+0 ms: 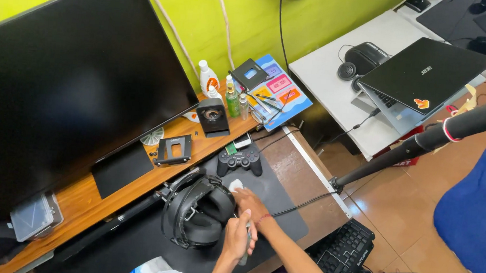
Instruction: The person wipes a desk mat and surrounding desk surfaces with a spray bottle and tissue. They move a tissue pack and headphones to access areas, then spray and wipe a second white table, moving a speaker and laptop to clean underneath before returning them.
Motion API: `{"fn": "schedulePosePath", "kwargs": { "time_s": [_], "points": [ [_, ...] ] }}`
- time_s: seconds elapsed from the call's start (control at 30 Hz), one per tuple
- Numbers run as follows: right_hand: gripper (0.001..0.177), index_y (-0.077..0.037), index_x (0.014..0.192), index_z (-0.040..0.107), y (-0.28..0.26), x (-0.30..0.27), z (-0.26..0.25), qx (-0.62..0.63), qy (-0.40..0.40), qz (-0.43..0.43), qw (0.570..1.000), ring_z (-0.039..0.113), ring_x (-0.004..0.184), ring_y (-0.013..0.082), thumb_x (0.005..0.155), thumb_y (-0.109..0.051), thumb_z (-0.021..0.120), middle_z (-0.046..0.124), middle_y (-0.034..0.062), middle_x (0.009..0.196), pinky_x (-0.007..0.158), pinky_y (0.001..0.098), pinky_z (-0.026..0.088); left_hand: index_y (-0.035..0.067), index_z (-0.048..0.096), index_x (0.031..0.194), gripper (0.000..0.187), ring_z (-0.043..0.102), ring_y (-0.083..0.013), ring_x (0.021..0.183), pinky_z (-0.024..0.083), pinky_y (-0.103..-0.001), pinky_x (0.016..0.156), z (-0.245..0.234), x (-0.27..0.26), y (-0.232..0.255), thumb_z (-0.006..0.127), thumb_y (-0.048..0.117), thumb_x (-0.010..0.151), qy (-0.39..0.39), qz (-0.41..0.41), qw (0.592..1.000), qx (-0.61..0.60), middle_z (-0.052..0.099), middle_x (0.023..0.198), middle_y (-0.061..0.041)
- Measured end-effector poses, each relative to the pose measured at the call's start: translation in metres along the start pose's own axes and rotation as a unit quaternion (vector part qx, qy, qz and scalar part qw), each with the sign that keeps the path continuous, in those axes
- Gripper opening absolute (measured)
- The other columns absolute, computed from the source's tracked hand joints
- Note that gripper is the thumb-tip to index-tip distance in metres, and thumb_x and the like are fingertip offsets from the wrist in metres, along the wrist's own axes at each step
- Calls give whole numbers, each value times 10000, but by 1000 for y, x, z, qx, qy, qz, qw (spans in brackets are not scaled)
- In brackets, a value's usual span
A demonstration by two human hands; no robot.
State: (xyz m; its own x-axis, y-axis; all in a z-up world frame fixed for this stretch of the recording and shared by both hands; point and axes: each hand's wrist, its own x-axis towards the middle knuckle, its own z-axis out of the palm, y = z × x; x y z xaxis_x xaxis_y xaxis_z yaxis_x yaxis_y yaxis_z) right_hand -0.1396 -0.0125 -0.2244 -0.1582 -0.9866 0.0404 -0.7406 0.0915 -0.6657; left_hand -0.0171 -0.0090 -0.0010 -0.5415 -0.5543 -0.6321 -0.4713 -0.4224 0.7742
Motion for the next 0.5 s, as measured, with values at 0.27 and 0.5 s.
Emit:
{"fn": "schedulePosePath", "kwargs": {
  "time_s": [0.27, 0.5],
  "points": [
    [423, -80, 1276, 690, 9, -34, -48, -111, 121, 145, 976, 474, 1411, 345, 886, -76, 528, 613, 97, 1435, 1193, 557, 306, -11, 560, 515, 664, 430, -212, 310, 336, -287, 354, 6, -4, 2, 421, 423, 998, -16, -10, 1000, 16, 484, 400, -135],
    [395, -64, 1252, 710, -29, -63, -67, -56, -46, 100, 992, 399, 1474, 217, 967, -222, 486, 573, 37, 1484, 1263, 521, 161, -5, 566, 505, 676, 444, -209, 314, 337, -279, 373, 6, -12, 10, 468, 485, 958, -15, -31, 999, 28, 485, 394, -127]
  ]
}}
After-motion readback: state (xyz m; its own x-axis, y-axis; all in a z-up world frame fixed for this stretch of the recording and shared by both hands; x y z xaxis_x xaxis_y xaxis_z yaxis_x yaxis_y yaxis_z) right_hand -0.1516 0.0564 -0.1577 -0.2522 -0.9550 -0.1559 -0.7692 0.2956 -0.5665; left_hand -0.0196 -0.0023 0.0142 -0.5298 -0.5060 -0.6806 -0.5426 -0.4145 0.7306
